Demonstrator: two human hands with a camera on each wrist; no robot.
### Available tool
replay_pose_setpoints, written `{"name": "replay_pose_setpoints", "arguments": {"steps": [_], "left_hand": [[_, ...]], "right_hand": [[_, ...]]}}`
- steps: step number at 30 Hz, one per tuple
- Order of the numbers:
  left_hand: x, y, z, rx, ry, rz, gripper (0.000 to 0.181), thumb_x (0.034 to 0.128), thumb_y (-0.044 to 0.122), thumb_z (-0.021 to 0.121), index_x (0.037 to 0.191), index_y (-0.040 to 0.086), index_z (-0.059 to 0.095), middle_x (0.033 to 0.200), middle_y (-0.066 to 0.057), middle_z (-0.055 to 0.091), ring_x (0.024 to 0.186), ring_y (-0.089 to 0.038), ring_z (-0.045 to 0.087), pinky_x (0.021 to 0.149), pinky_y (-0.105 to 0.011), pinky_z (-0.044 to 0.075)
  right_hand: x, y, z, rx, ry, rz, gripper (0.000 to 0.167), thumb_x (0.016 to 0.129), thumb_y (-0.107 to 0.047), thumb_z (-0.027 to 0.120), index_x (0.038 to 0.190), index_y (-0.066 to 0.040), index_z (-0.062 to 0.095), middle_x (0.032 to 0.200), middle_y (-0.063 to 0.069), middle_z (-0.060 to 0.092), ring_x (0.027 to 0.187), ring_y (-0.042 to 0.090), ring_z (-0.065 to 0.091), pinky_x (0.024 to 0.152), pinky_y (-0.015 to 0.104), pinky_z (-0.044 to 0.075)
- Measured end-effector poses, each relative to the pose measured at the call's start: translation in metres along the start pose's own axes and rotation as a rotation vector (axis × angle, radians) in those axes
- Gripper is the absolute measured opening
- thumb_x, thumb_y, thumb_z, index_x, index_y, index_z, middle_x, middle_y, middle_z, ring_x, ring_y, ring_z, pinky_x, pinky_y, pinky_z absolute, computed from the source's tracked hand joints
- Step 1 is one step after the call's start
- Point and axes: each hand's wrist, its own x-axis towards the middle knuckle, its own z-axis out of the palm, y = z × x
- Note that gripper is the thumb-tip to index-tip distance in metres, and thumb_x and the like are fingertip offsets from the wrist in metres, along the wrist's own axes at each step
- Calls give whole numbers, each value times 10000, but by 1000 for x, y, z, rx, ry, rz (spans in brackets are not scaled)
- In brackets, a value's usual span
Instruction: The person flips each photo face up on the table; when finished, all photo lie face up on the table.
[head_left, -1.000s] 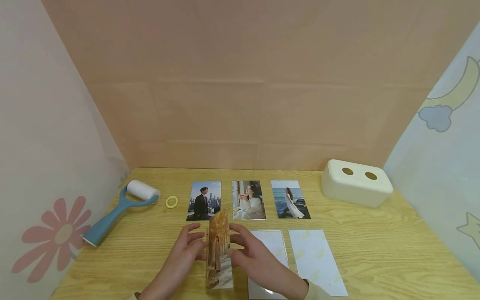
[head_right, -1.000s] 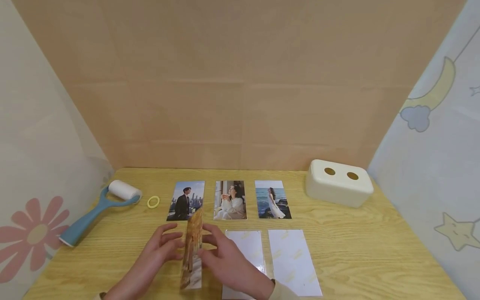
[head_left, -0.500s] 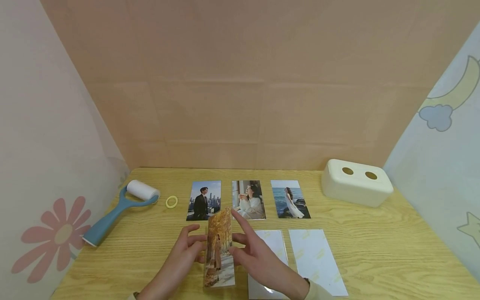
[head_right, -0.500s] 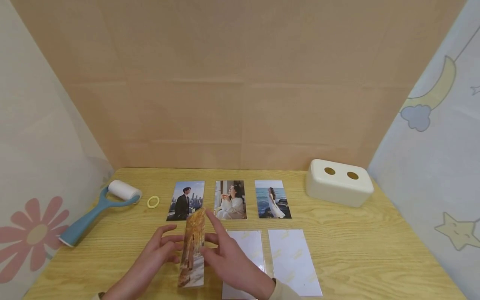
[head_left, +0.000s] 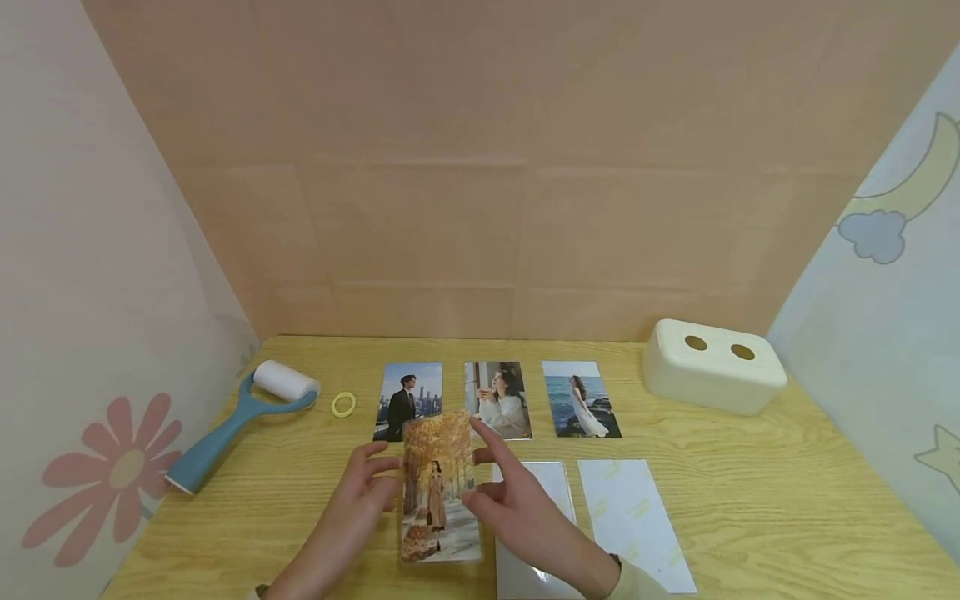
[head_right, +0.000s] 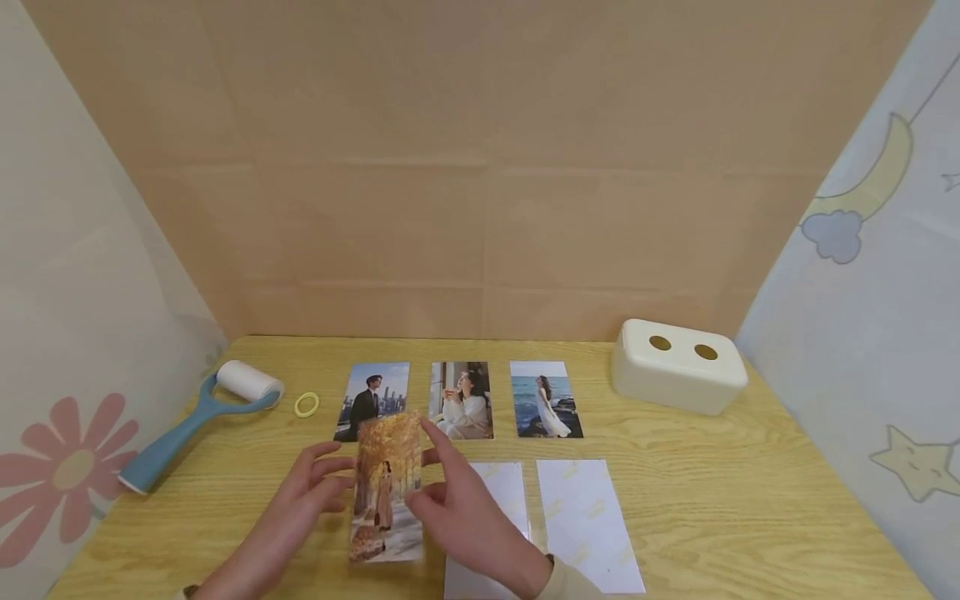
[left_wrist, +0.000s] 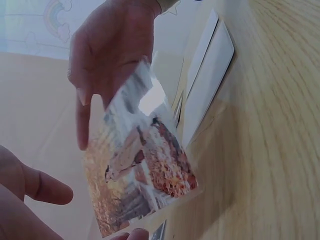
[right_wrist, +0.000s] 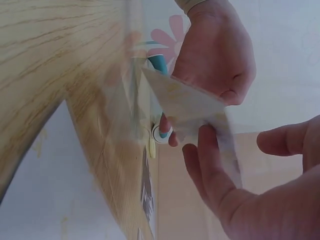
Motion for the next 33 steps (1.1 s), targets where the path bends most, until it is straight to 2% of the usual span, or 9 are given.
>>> {"name": "replay_pose_setpoints", "arguments": {"steps": [2,5,9,14,23,26,33], "left_hand": [[0,2,-1,4,1,-4,581,986,80,522,1488,-60,266,1374,-269,504,1123,-337,596,862,-486,517],[0,5,-3,11,0,-11,594,987,85,506,1504,-54,248,1400,-275,485,1156,-352,580,885,-504,509],[-2,8,-5,24,-5,-14,586,990,86,491,1510,-34,250,1419,-267,479,1189,-357,562,903,-511,496],[-3,11,-7,76,-10,-22,593,979,90,485,1511,-31,253,1432,-280,475,1227,-379,539,919,-523,489],[-5,16,-13,198,1,-33,622,967,137,518,1511,-24,265,1440,-275,475,1241,-385,526,916,-526,494],[-5,16,-15,235,0,-12,616,960,137,535,1503,-23,291,1420,-272,496,1214,-373,549,916,-526,501],[-5,12,-17,351,-43,10,615,1020,198,534,1504,-66,263,1332,-293,539,1142,-398,604,862,-534,519]], "right_hand": [[1,1,0,-13,14,-4,767,1015,-113,593,1632,-251,160,1314,175,424,869,244,681,663,317,463],[2,2,0,-25,30,-4,754,1013,-114,590,1631,-169,162,1280,167,425,971,250,674,756,343,496],[3,2,1,-43,36,15,747,1010,-128,597,1619,-73,169,1334,175,412,1092,281,629,844,396,517],[4,6,3,-95,34,24,702,1008,-122,593,1588,13,220,1416,182,405,1118,281,588,812,372,509],[6,11,10,-130,23,53,674,995,-126,603,1568,26,283,1348,172,439,1067,248,593,753,347,502],[8,13,13,-139,35,64,674,978,-124,605,1559,35,303,1292,169,453,1061,265,600,734,349,516],[11,14,18,-180,12,78,635,963,-131,620,1498,105,374,1212,134,512,1055,303,625,760,366,538]]}}
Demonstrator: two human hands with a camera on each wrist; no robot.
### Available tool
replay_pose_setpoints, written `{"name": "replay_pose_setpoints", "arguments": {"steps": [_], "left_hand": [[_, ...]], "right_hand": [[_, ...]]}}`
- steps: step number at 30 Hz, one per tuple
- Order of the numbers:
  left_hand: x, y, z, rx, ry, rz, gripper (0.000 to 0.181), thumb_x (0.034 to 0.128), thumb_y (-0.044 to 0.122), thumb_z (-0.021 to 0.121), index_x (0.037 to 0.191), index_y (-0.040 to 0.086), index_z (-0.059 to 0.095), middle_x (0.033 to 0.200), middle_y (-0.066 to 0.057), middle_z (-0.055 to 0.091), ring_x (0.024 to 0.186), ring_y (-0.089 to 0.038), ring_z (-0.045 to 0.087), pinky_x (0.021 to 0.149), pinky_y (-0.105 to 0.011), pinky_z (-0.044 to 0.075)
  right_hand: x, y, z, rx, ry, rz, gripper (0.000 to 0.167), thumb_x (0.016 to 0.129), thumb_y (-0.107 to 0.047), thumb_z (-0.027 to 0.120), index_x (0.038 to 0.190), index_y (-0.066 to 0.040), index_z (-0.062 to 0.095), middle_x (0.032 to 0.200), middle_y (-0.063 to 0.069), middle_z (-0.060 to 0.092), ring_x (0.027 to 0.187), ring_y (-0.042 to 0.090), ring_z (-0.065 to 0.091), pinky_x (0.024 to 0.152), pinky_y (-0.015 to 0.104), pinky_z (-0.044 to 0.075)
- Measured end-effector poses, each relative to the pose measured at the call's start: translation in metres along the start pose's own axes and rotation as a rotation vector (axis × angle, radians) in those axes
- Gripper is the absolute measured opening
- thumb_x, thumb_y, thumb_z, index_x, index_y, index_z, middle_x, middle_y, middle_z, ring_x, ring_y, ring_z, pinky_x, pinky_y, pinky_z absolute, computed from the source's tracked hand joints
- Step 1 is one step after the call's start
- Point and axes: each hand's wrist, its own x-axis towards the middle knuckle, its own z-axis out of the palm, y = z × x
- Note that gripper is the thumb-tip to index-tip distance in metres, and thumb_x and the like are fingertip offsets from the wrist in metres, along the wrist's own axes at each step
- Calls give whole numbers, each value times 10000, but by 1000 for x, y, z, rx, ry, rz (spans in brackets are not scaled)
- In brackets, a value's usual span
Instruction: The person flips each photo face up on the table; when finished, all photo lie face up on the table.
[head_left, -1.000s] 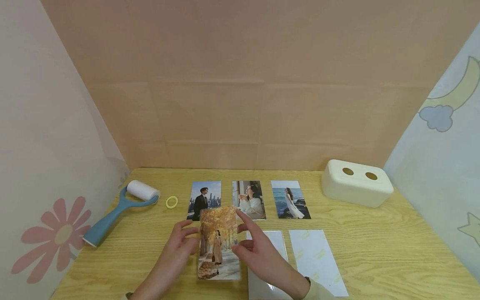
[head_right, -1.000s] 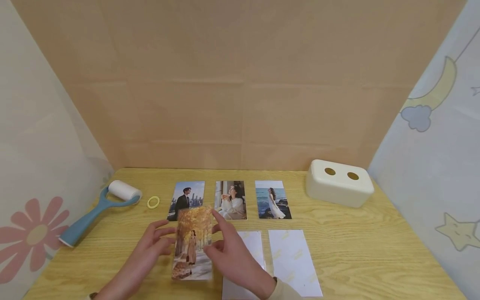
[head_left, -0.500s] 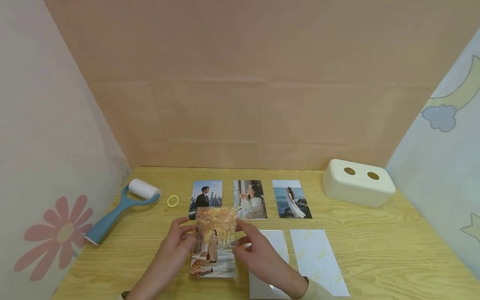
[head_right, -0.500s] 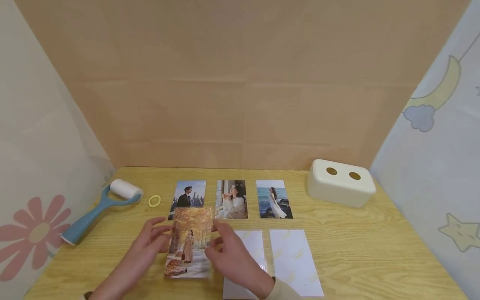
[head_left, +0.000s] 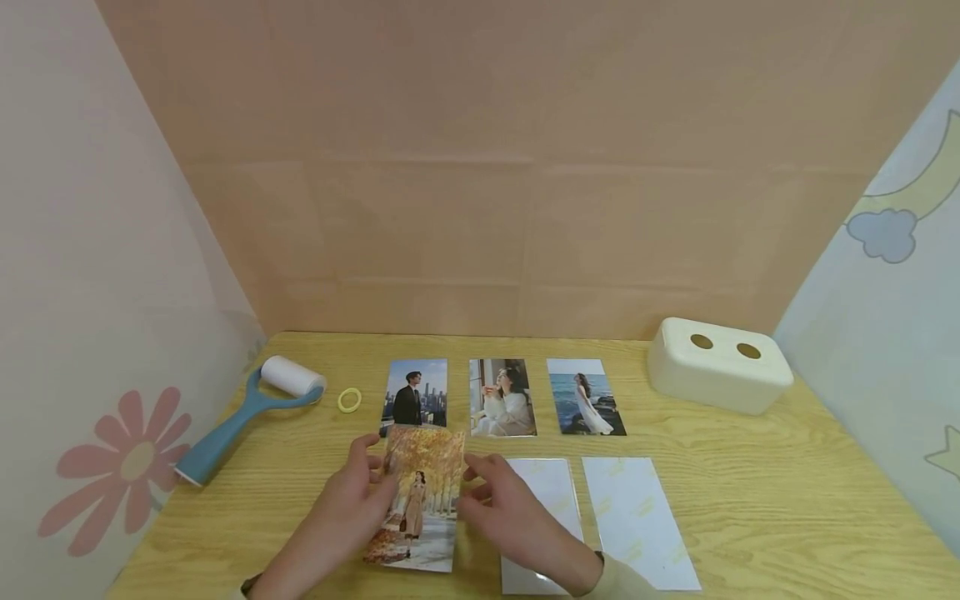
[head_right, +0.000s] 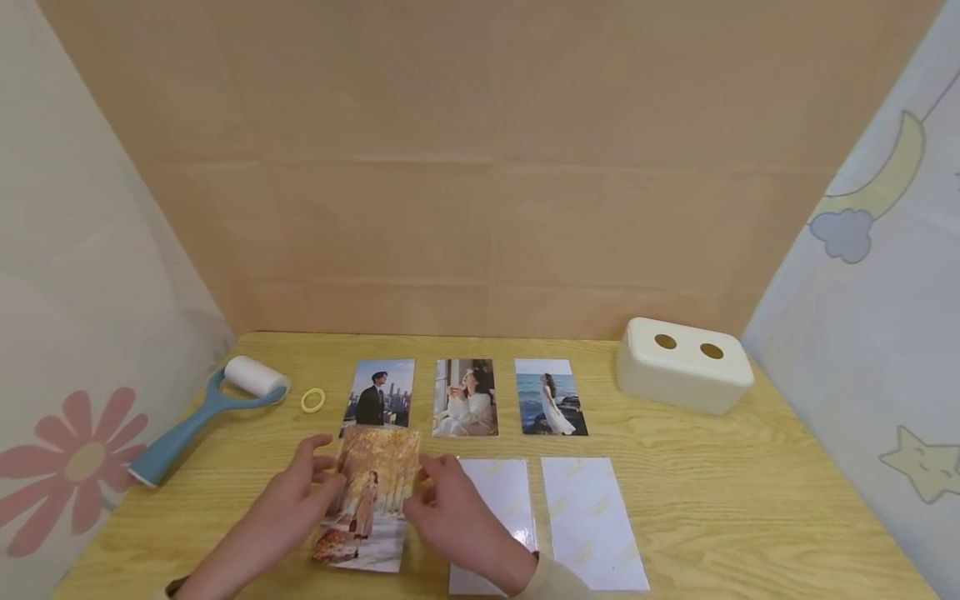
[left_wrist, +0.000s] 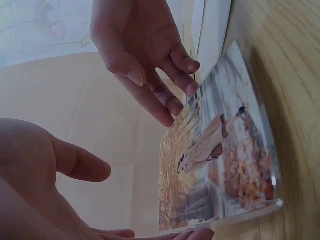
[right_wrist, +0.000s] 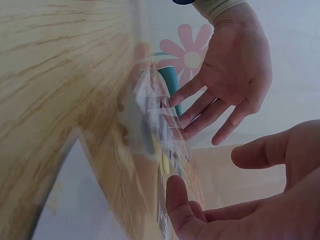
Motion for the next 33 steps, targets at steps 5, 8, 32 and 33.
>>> {"name": "replay_pose_setpoints", "arguments": {"steps": [5,8,32,33], "left_hand": [[1,-3,0,52,-28,-15,632,1031,185,516,1531,-56,212,1080,-230,633,734,-272,633,608,-436,488],[1,-6,0,60,-55,-17,657,1042,176,494,1554,-50,149,755,-125,598,487,-189,449,490,-373,372],[3,-19,8,430,-55,50,649,1022,271,573,1493,-100,323,1126,-296,623,1120,-537,541,835,-640,478],[3,-19,8,438,-57,48,655,1023,282,576,1497,-93,325,1145,-303,616,1124,-538,536,830,-644,477]], "right_hand": [[0,2,5,4,-19,7,623,968,-126,631,1481,126,385,1219,134,536,1049,310,635,781,371,547],[0,3,8,17,-25,24,618,968,-121,626,1484,120,385,1250,138,540,1059,313,634,787,379,550],[3,8,15,-121,-91,35,567,946,-198,645,1464,-44,475,1265,40,622,1042,208,623,860,403,517],[3,8,15,-127,-92,33,567,945,-200,645,1464,-47,476,1267,40,622,1038,204,622,858,401,517]]}}
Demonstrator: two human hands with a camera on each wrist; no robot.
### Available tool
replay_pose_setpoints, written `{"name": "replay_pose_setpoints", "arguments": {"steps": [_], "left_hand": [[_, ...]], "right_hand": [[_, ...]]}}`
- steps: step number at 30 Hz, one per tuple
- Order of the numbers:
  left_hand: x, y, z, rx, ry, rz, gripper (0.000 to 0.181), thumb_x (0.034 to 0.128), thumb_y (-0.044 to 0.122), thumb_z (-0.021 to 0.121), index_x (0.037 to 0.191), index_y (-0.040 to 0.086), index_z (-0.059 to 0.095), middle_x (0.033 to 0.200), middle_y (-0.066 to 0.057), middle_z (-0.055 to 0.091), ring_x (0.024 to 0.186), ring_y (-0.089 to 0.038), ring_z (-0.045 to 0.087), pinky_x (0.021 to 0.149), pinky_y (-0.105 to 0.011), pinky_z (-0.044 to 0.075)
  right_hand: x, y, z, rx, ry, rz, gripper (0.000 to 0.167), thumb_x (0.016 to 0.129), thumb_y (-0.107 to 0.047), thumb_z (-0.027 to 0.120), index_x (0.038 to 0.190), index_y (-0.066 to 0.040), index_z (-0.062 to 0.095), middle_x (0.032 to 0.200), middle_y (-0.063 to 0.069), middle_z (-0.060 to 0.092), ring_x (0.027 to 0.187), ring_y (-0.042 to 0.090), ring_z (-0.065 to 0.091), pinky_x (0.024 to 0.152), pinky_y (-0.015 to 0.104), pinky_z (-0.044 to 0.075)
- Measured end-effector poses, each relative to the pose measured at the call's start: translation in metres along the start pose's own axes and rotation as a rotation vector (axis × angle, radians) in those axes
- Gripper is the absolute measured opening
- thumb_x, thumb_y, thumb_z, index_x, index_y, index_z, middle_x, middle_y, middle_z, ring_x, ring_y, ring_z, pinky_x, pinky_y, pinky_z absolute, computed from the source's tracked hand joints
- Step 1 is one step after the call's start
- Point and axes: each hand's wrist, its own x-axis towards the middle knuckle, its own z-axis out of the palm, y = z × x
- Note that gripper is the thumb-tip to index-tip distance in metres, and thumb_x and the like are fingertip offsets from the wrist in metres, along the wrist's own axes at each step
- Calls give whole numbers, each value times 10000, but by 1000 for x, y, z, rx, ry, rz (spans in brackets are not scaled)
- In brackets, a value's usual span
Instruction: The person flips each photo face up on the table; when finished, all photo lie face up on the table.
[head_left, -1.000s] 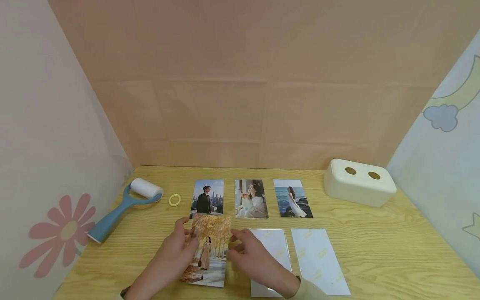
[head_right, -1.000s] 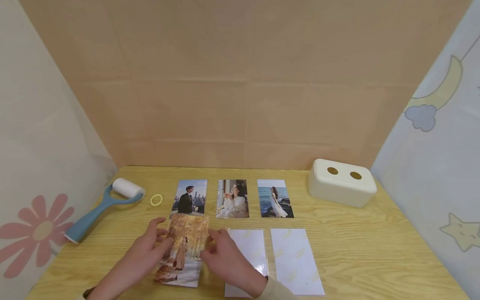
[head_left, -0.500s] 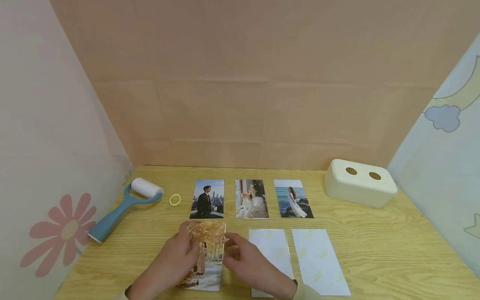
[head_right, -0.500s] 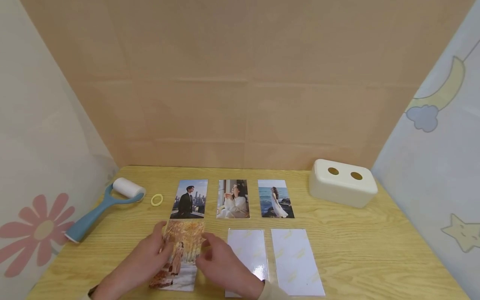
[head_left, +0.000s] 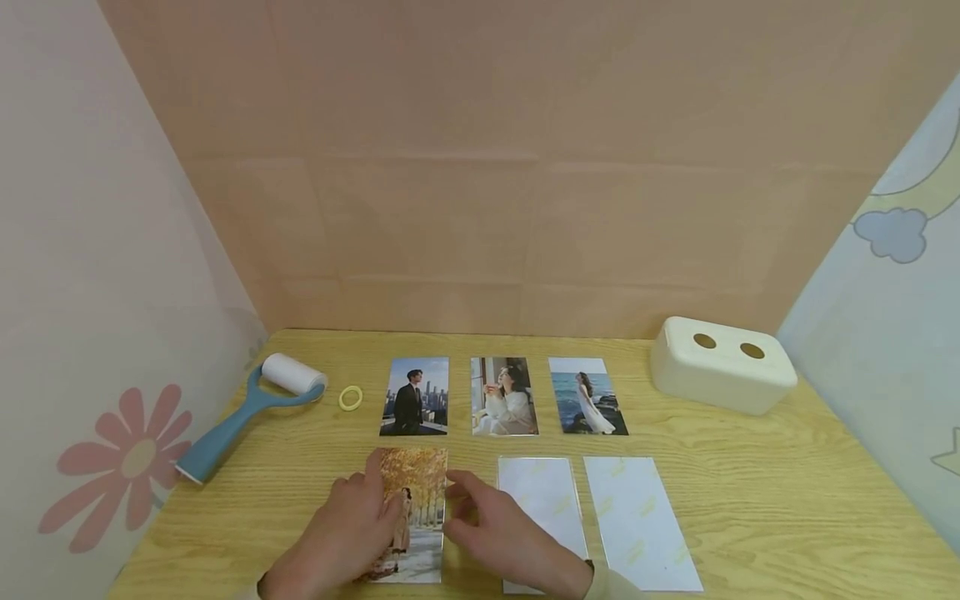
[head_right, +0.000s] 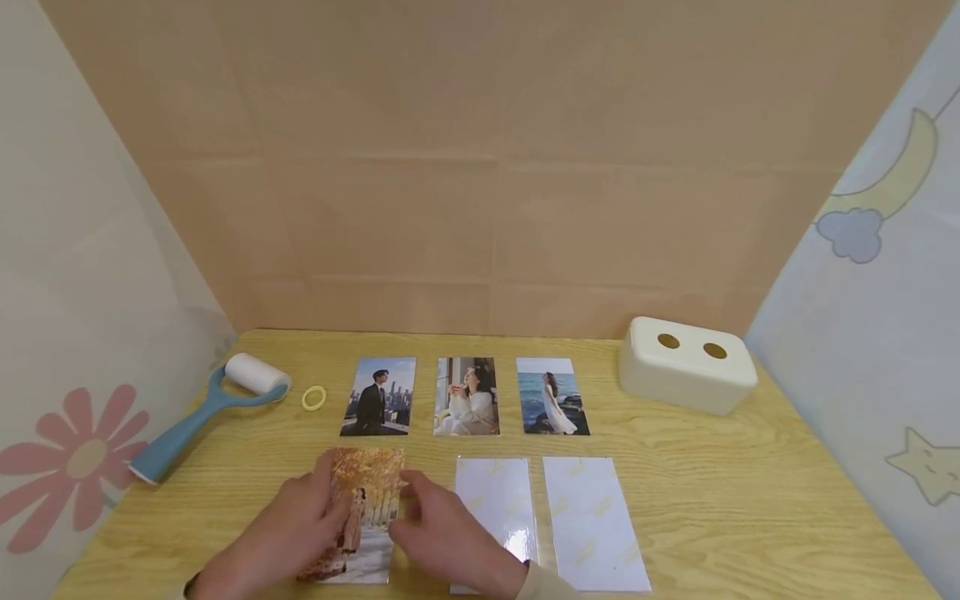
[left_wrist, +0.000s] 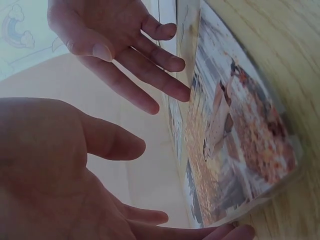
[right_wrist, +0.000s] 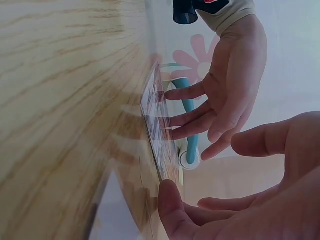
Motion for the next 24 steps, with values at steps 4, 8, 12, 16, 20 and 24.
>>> {"name": "replay_pose_setpoints", "arguments": {"steps": [4,8,12,16,20,24], "left_hand": [[0,1,1,16,-14,-10,666,1021,293,590,1500,-86,323,1122,-289,614,1105,-528,539,791,-632,482],[0,1,2,24,-10,-14,662,1015,291,597,1488,-89,331,1108,-282,614,1105,-525,534,784,-624,486],[-1,3,3,21,-8,-17,666,1015,289,596,1487,-93,322,1125,-297,604,1122,-534,521,795,-628,485],[-3,4,0,19,2,-15,643,1027,284,579,1490,-84,328,1181,-322,581,1147,-546,507,809,-638,478],[-3,7,-2,19,21,4,600,1036,284,558,1478,-79,375,1240,-291,574,1192,-528,496,857,-633,471],[-1,13,-3,-22,1,11,559,1035,289,562,1455,-55,430,1296,-240,568,1235,-494,484,893,-620,454]], "right_hand": [[-1,-1,0,-11,0,1,544,941,-197,642,1444,-52,492,1259,38,619,1030,195,613,855,395,513],[-2,-1,0,-9,5,9,522,936,-184,648,1422,-54,509,1251,36,612,1027,194,602,846,386,510],[-2,-1,0,13,-1,13,505,942,-173,652,1415,-59,516,1264,41,602,1024,200,598,831,384,509],[-3,0,0,11,5,9,486,942,-174,654,1399,-61,533,1268,39,603,1012,179,597,826,370,509],[-4,-2,-4,22,30,-32,438,950,-134,637,1371,-48,556,1279,61,602,1006,180,607,812,345,516],[-7,-6,-11,50,50,-78,340,987,-117,602,1320,-54,593,1268,65,610,1024,198,622,815,346,526]]}}
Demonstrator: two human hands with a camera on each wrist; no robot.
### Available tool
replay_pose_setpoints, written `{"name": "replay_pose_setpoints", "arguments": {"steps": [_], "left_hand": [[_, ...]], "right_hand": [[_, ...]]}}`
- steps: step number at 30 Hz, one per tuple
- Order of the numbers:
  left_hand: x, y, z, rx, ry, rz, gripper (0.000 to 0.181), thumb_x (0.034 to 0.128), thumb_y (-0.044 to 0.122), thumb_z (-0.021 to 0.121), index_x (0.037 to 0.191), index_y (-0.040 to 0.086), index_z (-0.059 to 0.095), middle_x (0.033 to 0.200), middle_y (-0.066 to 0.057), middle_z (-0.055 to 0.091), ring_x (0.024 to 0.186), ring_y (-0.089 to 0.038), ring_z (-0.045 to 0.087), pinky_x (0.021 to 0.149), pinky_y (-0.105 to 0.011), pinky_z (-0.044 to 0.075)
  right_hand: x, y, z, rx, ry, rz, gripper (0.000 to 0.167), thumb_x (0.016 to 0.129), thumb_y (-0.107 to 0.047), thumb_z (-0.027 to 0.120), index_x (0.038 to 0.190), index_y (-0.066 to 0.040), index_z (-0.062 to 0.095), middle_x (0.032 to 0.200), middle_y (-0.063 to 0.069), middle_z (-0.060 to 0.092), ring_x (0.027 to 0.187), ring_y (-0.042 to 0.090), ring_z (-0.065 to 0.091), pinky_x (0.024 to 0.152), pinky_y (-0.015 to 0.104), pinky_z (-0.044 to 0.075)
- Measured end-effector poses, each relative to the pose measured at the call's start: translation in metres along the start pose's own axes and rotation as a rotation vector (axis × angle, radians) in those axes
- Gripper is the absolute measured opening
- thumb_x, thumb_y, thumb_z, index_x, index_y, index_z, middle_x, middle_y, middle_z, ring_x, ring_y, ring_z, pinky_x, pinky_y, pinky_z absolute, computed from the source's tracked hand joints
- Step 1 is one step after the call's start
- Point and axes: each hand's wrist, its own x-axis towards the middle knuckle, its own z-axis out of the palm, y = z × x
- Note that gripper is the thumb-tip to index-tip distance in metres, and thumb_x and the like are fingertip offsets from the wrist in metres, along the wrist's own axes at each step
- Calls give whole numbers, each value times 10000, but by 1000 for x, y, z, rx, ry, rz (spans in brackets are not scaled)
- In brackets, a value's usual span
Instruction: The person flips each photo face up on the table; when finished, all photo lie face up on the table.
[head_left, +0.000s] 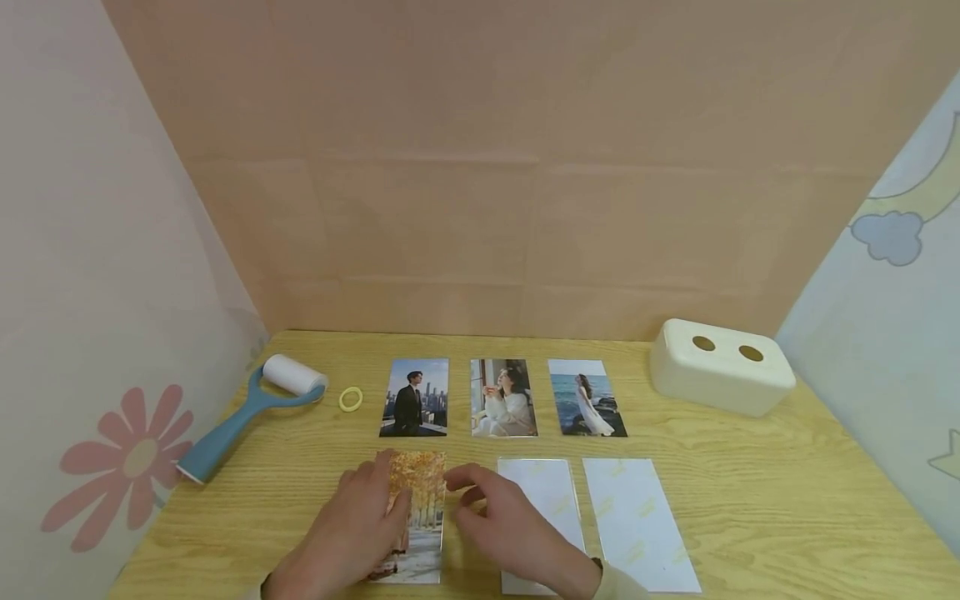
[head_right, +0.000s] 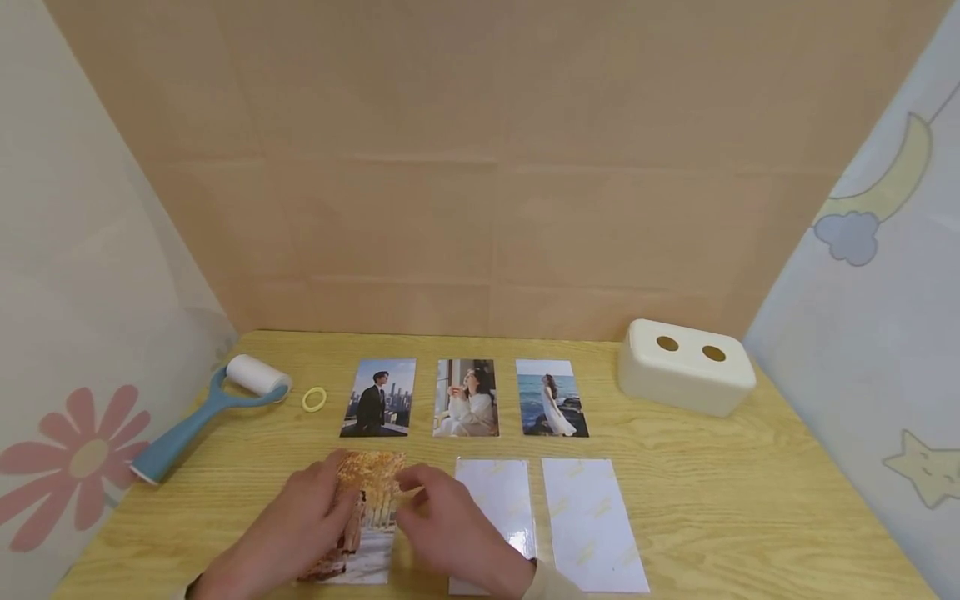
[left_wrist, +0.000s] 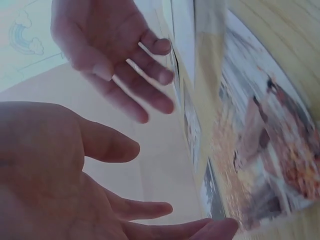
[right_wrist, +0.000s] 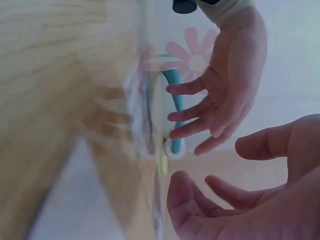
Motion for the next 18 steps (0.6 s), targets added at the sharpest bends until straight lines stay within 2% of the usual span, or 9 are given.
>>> {"name": "replay_pose_setpoints", "arguments": {"steps": [5,9,15,18], "left_hand": [[-1,12,2,-22,19,47,516,1030,270,570,1421,-56,486,1405,-253,513,1307,-482,440,979,-634,410],[2,23,5,-36,29,128,455,1027,235,577,1347,-85,544,1342,-258,554,1292,-454,471,1009,-617,403],[11,36,11,-99,-88,224,447,1029,221,573,1340,-99,553,1357,-248,557,1302,-463,468,1013,-645,382],[15,42,15,-85,-124,256,480,1033,262,561,1366,-84,539,1394,-227,537,1334,-450,441,1029,-633,378]], "right_hand": [[-4,-6,-12,-25,32,-48,278,1011,-138,585,1279,-81,630,1224,30,644,1029,179,631,788,307,529],[-9,-11,-22,-72,53,-83,254,1016,-157,589,1262,-123,642,1206,24,655,1012,142,631,775,288,523],[-20,-11,-37,-138,97,-133,248,1016,-179,610,1259,-139,636,1182,17,648,958,94,611,764,291,527],[-28,-7,-44,-192,121,-183,247,1006,-167,628,1251,-140,632,1171,-19,638,946,94,597,742,287,530]]}}
